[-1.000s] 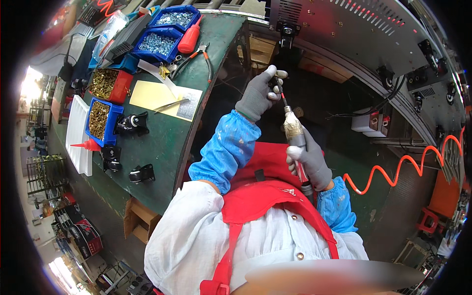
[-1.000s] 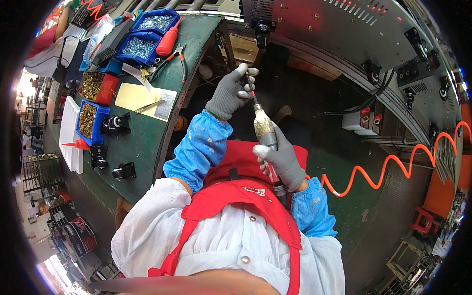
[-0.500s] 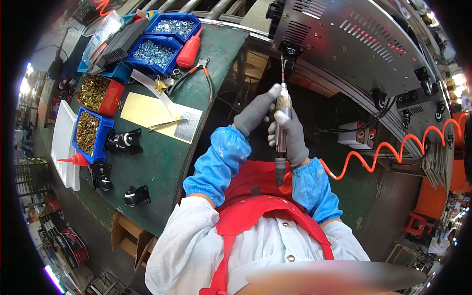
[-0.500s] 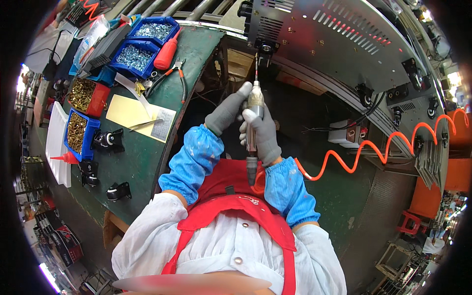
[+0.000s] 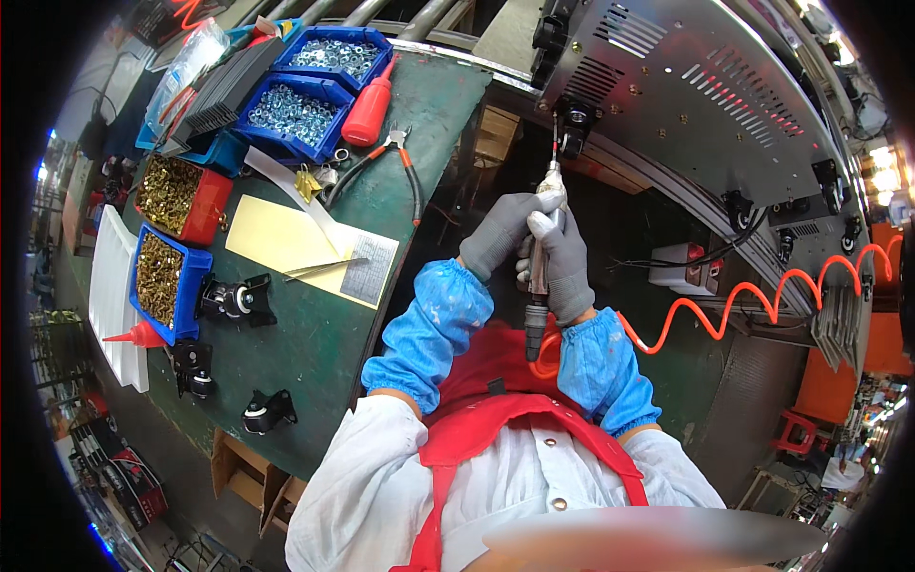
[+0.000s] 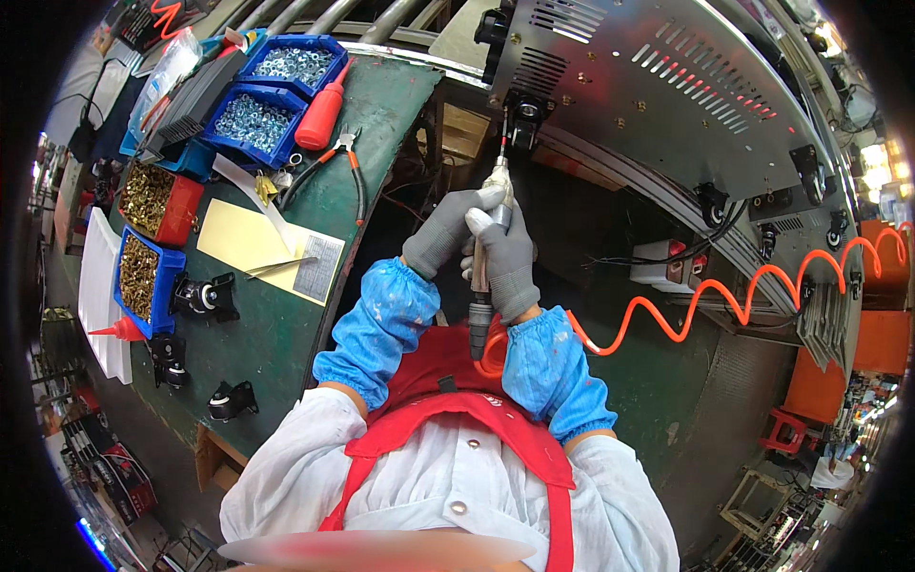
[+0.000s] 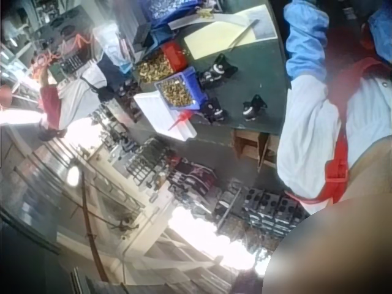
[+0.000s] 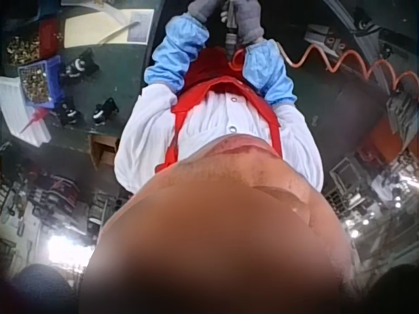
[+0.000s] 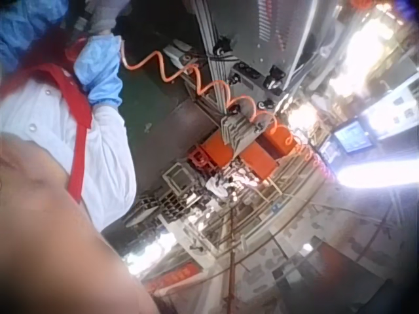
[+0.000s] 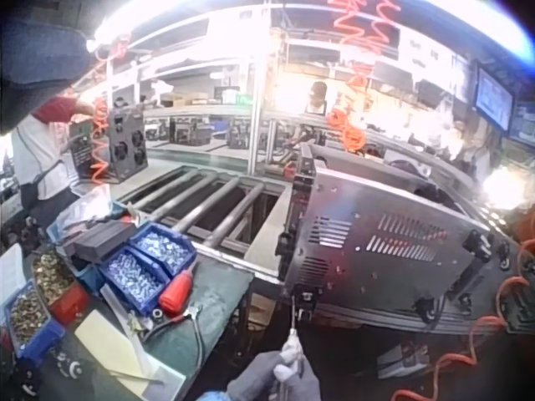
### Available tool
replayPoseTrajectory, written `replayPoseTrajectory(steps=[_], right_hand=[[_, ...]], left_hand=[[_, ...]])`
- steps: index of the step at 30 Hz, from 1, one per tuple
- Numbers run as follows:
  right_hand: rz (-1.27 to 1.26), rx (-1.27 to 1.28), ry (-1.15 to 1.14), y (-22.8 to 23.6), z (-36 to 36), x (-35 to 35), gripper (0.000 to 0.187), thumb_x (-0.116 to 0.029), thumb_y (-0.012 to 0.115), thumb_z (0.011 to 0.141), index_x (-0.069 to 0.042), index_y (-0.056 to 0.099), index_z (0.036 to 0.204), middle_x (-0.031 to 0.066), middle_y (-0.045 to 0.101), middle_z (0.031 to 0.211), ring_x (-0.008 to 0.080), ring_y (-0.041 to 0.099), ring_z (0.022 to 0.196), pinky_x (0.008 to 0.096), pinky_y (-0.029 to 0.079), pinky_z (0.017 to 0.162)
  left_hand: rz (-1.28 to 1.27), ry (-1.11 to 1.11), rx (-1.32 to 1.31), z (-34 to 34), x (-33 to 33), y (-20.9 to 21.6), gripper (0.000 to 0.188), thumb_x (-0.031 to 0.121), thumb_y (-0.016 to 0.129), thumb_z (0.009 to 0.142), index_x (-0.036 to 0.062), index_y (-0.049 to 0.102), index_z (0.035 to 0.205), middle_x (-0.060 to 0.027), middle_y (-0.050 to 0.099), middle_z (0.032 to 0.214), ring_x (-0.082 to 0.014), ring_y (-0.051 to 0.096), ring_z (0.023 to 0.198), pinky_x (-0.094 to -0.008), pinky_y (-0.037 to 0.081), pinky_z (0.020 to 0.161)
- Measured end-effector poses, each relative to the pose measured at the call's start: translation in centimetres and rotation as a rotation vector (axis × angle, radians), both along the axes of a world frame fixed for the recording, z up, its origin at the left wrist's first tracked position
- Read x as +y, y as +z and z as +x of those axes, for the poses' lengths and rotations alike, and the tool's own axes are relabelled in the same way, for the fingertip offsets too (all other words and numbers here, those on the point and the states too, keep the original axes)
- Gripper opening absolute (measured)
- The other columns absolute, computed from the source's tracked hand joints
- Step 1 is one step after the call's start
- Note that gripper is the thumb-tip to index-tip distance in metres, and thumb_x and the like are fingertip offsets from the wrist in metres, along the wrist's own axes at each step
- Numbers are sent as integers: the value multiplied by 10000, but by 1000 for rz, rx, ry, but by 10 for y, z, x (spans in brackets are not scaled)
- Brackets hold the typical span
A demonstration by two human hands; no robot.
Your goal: The recorder is assembling an electronic device by installing screws into a metal chassis and applying lubricant to components.
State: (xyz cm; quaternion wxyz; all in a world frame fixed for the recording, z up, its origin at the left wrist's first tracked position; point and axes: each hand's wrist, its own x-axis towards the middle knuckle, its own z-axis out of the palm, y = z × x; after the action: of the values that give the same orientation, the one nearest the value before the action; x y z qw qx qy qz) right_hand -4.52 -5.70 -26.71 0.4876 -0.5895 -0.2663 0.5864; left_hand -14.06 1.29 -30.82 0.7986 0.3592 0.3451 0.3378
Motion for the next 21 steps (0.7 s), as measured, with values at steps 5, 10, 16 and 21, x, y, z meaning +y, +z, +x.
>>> replayPoseTrajectory(steps=[5,10,16,21], right_hand=[[11,36,-31,-10,-4,1,509,-324,633,911,-96,422,1314,75,553,727,162,577,499,292,508,421],[-13,53,-33,10,-14,4,475,-400,603,920,-85,462,1247,74,546,754,157,590,555,282,520,473],[-18,87,-19,22,-19,6,478,-429,576,944,-78,462,1246,87,549,770,166,594,569,289,528,480],[-35,108,-43,23,-19,8,492,-428,583,945,-73,452,1259,87,544,760,172,593,565,295,530,468]], left_hand=[[-110,-70,-31,-6,-1,8,321,396,595,924,78,597,880,-49,584,671,-161,525,468,-285,413,407],[-194,1,15,-7,0,18,342,428,597,910,104,584,800,-18,532,580,-121,448,372,-248,343,329],[-143,29,3,-11,-3,37,396,481,606,892,127,557,722,7,469,498,-92,387,316,-224,273,291],[-118,-1,15,-12,0,40,418,495,605,892,124,556,705,8,457,485,-93,389,317,-223,264,289]])
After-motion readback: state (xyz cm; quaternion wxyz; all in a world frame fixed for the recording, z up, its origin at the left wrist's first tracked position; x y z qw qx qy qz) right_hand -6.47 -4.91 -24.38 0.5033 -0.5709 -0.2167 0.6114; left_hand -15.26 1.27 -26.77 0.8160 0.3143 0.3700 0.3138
